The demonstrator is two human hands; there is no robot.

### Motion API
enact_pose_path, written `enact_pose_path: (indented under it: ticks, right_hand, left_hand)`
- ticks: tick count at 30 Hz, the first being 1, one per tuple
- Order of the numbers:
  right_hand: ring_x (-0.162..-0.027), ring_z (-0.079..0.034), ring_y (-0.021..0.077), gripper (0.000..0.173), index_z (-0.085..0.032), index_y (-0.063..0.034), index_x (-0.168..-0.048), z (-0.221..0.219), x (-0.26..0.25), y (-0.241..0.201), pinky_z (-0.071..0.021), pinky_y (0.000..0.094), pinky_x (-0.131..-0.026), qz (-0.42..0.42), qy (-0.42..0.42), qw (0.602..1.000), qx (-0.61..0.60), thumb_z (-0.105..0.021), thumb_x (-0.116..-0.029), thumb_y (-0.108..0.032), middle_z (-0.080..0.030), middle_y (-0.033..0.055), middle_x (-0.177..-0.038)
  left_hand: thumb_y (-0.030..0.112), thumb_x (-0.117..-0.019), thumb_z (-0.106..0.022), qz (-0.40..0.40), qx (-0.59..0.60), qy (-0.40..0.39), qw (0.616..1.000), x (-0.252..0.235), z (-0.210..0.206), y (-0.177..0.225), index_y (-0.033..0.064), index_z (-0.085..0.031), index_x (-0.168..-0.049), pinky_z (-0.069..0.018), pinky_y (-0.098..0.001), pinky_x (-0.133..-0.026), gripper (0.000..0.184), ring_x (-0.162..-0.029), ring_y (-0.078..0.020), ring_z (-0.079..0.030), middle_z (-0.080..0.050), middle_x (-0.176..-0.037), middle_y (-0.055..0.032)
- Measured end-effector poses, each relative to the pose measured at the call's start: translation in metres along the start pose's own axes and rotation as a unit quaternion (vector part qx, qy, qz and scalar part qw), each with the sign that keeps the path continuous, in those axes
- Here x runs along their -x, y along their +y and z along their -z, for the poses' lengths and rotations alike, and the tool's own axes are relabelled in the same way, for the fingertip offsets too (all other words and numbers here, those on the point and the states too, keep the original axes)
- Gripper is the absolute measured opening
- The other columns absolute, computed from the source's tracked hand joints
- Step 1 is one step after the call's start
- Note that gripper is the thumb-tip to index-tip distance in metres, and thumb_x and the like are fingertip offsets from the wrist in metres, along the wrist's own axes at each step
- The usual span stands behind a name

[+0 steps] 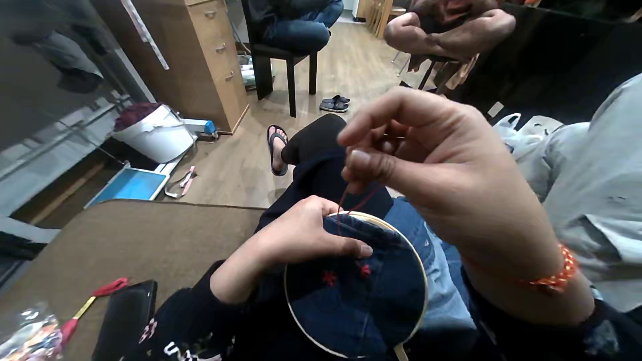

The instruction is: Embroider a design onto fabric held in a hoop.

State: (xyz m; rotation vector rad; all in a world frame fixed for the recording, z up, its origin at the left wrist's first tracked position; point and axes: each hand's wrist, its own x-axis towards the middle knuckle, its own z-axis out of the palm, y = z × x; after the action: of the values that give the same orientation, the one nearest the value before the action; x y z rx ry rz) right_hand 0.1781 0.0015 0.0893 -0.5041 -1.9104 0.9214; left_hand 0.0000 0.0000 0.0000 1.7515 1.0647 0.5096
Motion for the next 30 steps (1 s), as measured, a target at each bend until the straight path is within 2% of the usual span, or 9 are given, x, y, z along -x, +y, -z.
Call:
enact_pose_path:
  ticks: [4,10,14,16,20,22,24,27,30]
  right_hand:
    - [-0.068,-0.068,0.0088,0.014,-0.067,-0.0052,-0.104,0.018,0.034,0.015,-0.0623,0.0236,-0.061,-0.033,0.047,0.998,0.002,-0.064,-0.0933,0.003,-0.069,0.0017,-0.087]
    - [-0.067,-0.067,0.0055,0.010,-0.073,-0.0215,-0.104,0.014,0.113,0.016,-0.0604,0.0207,-0.058,-0.088,0.136,0.983,0.083,-0.074,-0.0941,-0.022,-0.071,-0.0053,-0.089]
    - [-0.087,-0.070,0.0033,0.009,-0.074,-0.0115,-0.104,-0.026,0.153,0.006,-0.0642,0.0218,-0.074,-0.145,0.111,0.983,0.036,-0.071,-0.0961,-0.010,-0.067,-0.0021,-0.104]
    - [-0.085,-0.069,0.0031,0.008,-0.075,-0.0077,-0.103,-0.046,0.161,0.013,-0.0634,0.0199,-0.071,-0.137,0.123,0.983,0.020,-0.072,-0.0947,-0.007,-0.065,0.0018,-0.102]
    - [-0.082,-0.065,0.0009,0.008,-0.078,-0.0092,-0.100,-0.062,0.162,0.030,-0.0581,0.0134,-0.068,-0.110,0.161,0.978,0.079,-0.075,-0.0928,-0.009,-0.065,0.0040,-0.099]
    - [-0.080,-0.062,-0.0003,0.009,-0.078,-0.0088,-0.101,-0.065,0.162,0.033,-0.0545,0.0114,-0.068,-0.101,0.165,0.973,0.124,-0.076,-0.0925,-0.012,-0.063,0.0026,-0.092]
    - [-0.073,-0.061,-0.0011,0.011,-0.077,-0.0053,-0.099,-0.069,0.163,0.033,-0.0523,0.0105,-0.063,-0.104,0.169,0.965,0.169,-0.076,-0.0923,-0.014,-0.063,0.0025,-0.085]
    - [-0.067,-0.059,-0.0019,0.013,-0.074,-0.0019,-0.096,-0.073,0.164,0.029,-0.0505,0.0098,-0.058,-0.125,0.166,0.956,0.207,-0.075,-0.0923,-0.014,-0.064,0.0025,-0.081]
    - [-0.064,-0.059,-0.0019,0.012,-0.074,-0.0005,-0.094,-0.076,0.164,0.027,-0.0503,0.0101,-0.056,-0.141,0.156,0.955,0.209,-0.074,-0.0922,-0.012,-0.065,0.0035,-0.080]
  left_hand:
    - [0.021,-0.0795,-0.086,0.009,0.091,-0.078,0.993,0.003,0.008,-0.012,0.0111,-0.077,-0.095,-0.0619,-0.0284,-0.068,0.020,-0.075,-0.0111,-0.073,-0.076,-0.083,-0.0020]
    - [0.004,-0.0815,-0.082,0.032,0.219,-0.072,0.972,0.017,0.004,-0.017,0.0050,-0.074,-0.106,-0.0626,-0.0279,-0.070,0.026,-0.077,-0.0148,-0.074,-0.076,-0.089,-0.0096]
    - [0.002,-0.0832,-0.079,0.034,0.228,-0.039,0.972,0.024,0.001,-0.013,0.0053,-0.069,-0.110,-0.0616,-0.0269,-0.070,0.028,-0.077,-0.0146,-0.073,-0.075,-0.091,-0.0101]
    - [0.002,-0.0835,-0.079,0.040,0.227,-0.027,0.973,0.027,0.000,-0.010,0.0064,-0.069,-0.112,-0.0620,-0.0283,-0.070,0.031,-0.079,-0.0165,-0.073,-0.075,-0.093,-0.0111]
    - [0.008,-0.0842,-0.080,0.035,0.218,-0.002,0.975,0.031,-0.003,-0.010,0.0086,-0.069,-0.112,-0.0619,-0.0282,-0.070,0.030,-0.079,-0.0169,-0.073,-0.075,-0.092,-0.0106]
    - [0.011,-0.0835,-0.081,0.032,0.212,0.005,0.977,0.034,-0.004,-0.010,0.0097,-0.070,-0.112,-0.0620,-0.0282,-0.069,0.031,-0.078,-0.0165,-0.073,-0.075,-0.092,-0.0097]
    - [0.014,-0.0797,-0.084,0.017,0.205,-0.008,0.979,0.036,-0.004,-0.012,0.0115,-0.070,-0.113,-0.0625,-0.0288,-0.070,0.036,-0.079,-0.0160,-0.073,-0.075,-0.093,-0.0087]
    - [0.011,-0.0759,-0.085,-0.005,0.203,-0.037,0.979,0.038,-0.004,-0.013,0.0120,-0.069,-0.114,-0.0626,-0.0282,-0.070,0.042,-0.081,-0.0154,-0.074,-0.075,-0.093,-0.0080]
    - [0.008,-0.0757,-0.083,0.009,0.195,-0.025,0.981,0.038,-0.005,-0.013,0.0116,-0.069,-0.113,-0.0626,-0.0288,-0.068,0.040,-0.079,-0.0159,-0.074,-0.075,-0.092,-0.0083]
